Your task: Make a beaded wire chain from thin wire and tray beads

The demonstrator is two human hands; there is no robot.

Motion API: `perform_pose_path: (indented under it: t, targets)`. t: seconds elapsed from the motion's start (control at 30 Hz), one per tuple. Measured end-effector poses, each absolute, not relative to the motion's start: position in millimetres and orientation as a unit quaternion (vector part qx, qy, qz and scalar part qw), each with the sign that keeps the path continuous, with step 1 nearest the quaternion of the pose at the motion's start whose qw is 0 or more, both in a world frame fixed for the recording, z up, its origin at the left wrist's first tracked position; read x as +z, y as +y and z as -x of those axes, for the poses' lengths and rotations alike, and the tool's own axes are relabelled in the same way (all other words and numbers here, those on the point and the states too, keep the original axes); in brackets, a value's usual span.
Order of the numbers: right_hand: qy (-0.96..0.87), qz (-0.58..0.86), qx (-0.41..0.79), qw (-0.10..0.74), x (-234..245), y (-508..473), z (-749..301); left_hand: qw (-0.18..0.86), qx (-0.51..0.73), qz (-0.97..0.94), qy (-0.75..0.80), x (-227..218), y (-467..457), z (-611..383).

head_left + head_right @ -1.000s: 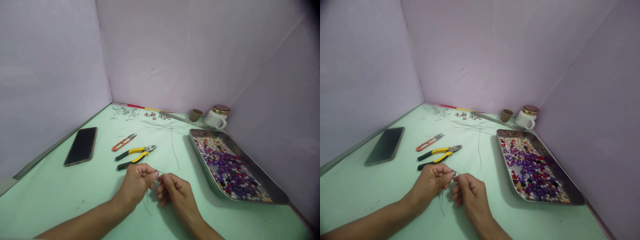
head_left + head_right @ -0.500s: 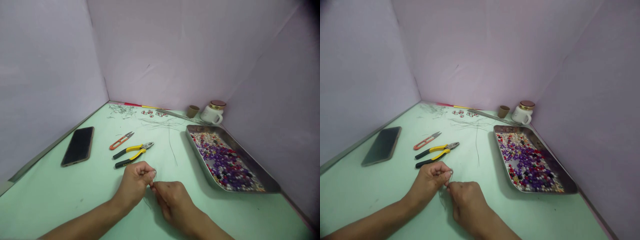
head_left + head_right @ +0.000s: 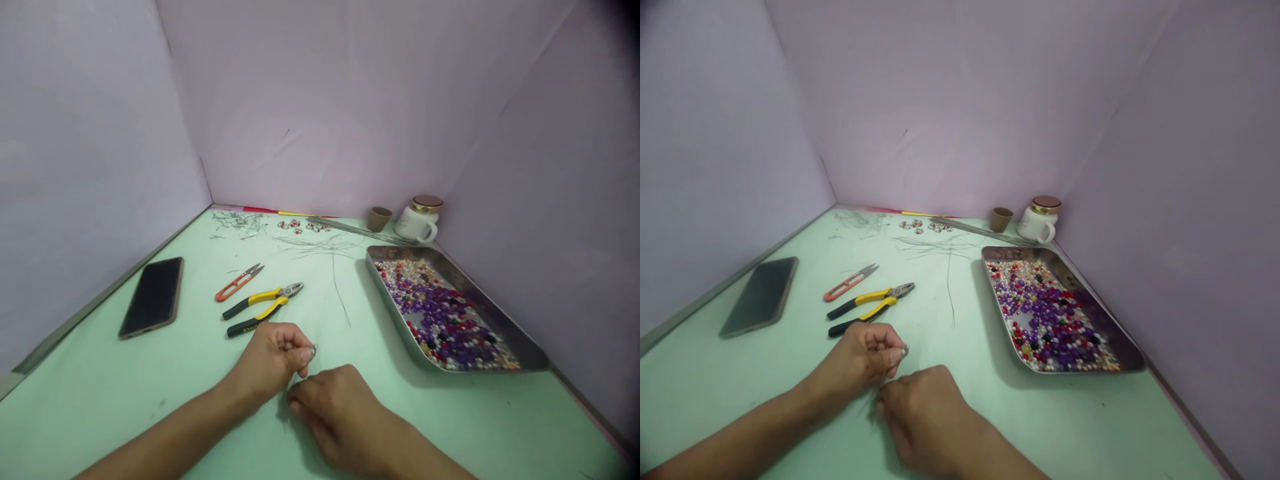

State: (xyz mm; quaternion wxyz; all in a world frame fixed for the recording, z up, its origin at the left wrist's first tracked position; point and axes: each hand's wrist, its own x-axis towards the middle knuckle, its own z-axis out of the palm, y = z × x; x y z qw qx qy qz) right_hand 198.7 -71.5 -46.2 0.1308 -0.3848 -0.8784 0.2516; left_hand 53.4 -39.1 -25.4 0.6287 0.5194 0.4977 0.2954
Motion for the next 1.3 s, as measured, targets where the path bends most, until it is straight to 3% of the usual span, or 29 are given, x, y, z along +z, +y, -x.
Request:
perform_pose_path:
  t: [0.17,0.33,0.6,0.8,0.93,1.0,1.1,1.17,1.3]
  targets:
    - [-0.608,0.420,0.646,0.191,-32,-52,-219,0.651,0.161,-0.608,0.424,-6,-35,-36]
    - [-0.459,0.368,0.793,0.156,-45,-52,-216,0.671,0.087,-0.639,0.367,-8,-42,-35]
    - [-0.462,0.388,0.792,0.090,-48,-65,-201,0.608,0.011,-0.701,0.372,-23,-43,-36]
    - [-0.481,0.381,0.782,0.106,-52,-71,-198,0.653,-0.022,-0.682,0.329,-14,-40,-33]
    - [-0.484,0.424,0.744,0.180,-54,-69,-195,0.673,0.039,-0.669,0.313,-12,-28,-24]
    - [-0.467,0.459,0.718,0.235,-54,-66,-194,0.656,0.121,-0.640,0.382,-13,-20,-19]
    - [-0.402,0.496,0.691,0.338,-55,-60,-194,0.540,0.322,-0.558,0.542,-13,-8,-14]
    - [-0.352,0.503,0.680,0.401,-56,-57,-195,0.470,0.391,-0.537,0.582,-11,-5,-12]
    - [-0.312,0.508,0.658,0.459,-57,-55,-195,0.521,0.275,-0.599,0.542,-9,-14,-19]
